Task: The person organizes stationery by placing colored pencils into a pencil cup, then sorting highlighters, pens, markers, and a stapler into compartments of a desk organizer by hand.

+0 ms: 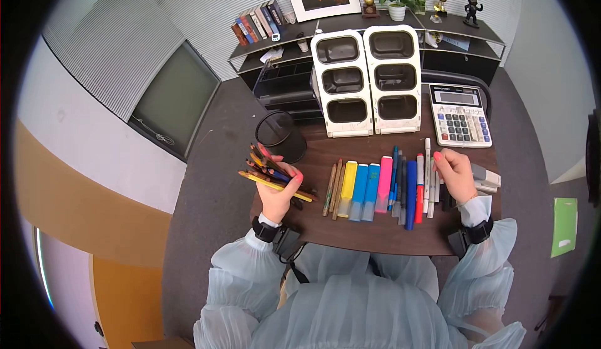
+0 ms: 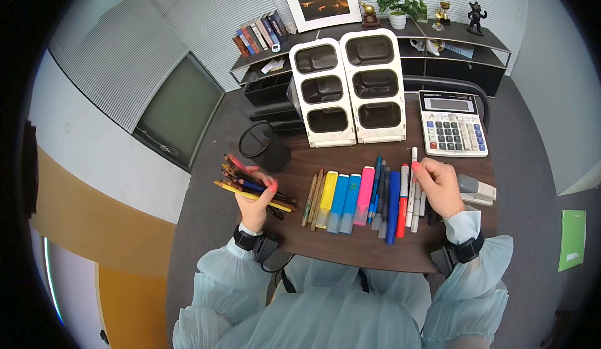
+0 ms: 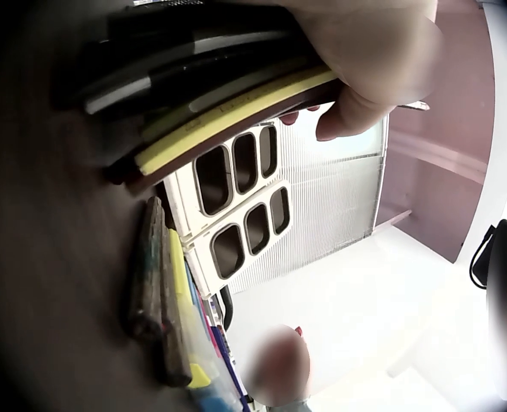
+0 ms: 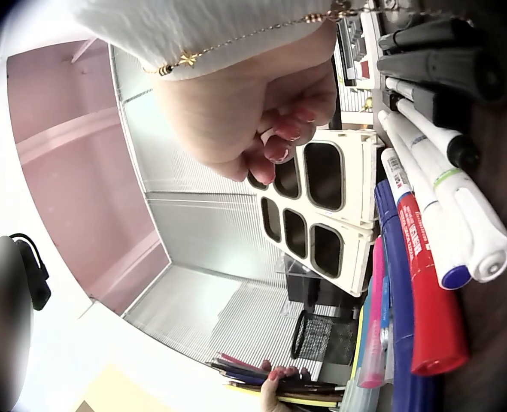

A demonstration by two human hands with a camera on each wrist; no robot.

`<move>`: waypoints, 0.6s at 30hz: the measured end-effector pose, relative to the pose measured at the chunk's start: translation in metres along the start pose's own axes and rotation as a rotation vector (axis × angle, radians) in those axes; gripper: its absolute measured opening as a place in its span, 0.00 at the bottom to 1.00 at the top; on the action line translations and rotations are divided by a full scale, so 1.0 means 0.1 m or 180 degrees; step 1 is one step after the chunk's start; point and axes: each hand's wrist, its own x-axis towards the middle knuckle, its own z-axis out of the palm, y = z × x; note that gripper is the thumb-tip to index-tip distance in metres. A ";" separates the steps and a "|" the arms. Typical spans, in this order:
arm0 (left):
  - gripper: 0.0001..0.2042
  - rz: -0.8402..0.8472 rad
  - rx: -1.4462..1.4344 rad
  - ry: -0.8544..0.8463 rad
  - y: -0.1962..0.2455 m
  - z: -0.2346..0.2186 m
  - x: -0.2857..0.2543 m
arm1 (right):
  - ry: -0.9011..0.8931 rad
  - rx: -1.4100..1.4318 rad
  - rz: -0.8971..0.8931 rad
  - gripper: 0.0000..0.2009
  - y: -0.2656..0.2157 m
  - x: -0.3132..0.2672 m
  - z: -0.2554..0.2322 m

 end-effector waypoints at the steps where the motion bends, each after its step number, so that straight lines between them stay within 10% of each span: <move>1: 0.20 -0.0031 -0.0027 -0.0020 0.00 0.00 -0.01 | 0.0005 -0.0015 0.0012 0.16 0.00 0.00 0.00; 18: 0.22 0.0141 0.0604 0.0396 0.01 -0.12 0.08 | -0.0026 -0.0050 0.0024 0.15 0.00 0.00 0.01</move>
